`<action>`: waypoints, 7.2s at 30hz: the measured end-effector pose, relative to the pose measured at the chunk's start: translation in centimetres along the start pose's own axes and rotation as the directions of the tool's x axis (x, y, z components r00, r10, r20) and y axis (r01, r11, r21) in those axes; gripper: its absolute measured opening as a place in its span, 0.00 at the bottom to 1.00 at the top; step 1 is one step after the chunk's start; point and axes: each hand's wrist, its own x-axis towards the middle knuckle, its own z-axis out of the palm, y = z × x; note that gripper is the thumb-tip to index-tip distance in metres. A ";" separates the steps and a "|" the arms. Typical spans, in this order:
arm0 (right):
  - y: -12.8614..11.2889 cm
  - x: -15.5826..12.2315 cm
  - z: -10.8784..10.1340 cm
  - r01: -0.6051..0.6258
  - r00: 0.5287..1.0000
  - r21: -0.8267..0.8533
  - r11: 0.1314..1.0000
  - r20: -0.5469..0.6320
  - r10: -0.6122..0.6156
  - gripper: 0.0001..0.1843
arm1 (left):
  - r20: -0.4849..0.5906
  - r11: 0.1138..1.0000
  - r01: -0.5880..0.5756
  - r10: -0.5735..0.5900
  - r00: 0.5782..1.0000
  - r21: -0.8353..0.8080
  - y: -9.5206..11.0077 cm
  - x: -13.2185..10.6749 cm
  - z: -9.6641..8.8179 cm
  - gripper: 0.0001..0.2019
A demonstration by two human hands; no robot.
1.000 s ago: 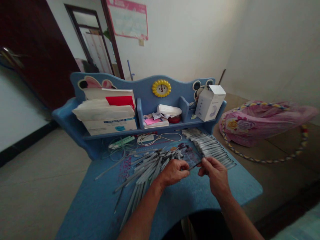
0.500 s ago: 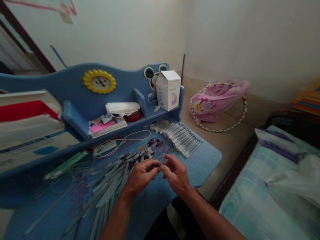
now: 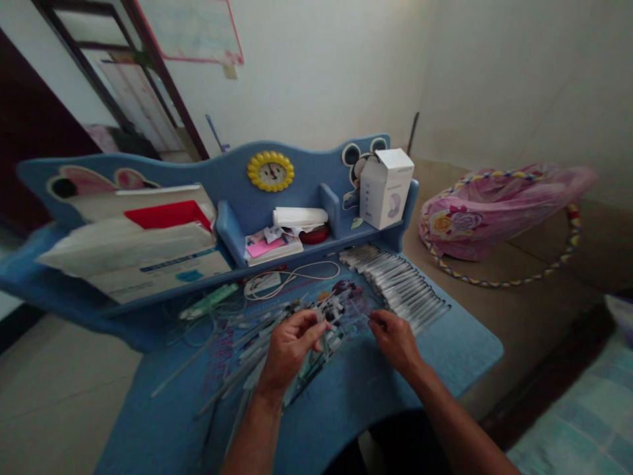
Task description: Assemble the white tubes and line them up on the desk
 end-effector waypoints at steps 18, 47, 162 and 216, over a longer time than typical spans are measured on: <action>-2.6 8.7 4.3 0.128 0.972 -0.284 0.950 0.228 -0.062 0.12 | -0.058 0.987 0.049 -0.059 0.997 -0.155 -1.5 -0.1 -0.7 0.19; -4.4 -0.7 0.3 -0.301 0.953 0.948 -0.101 0.302 0.000 0.09 | 0.284 1.000 0.009 -0.003 0.959 -0.019 -0.2 -1.1 1.9 0.18; -2.3 -2.1 -0.3 -0.234 0.934 0.340 0.911 0.339 0.113 0.26 | 0.352 0.611 -0.376 0.166 0.921 0.697 -1.3 -1.7 3.7 0.02; -2.3 -0.4 2.3 -0.281 0.890 0.550 0.786 0.456 -0.002 0.19 | -0.303 0.946 0.176 -0.258 0.917 -0.273 -2.2 -0.1 -2.0 0.08</action>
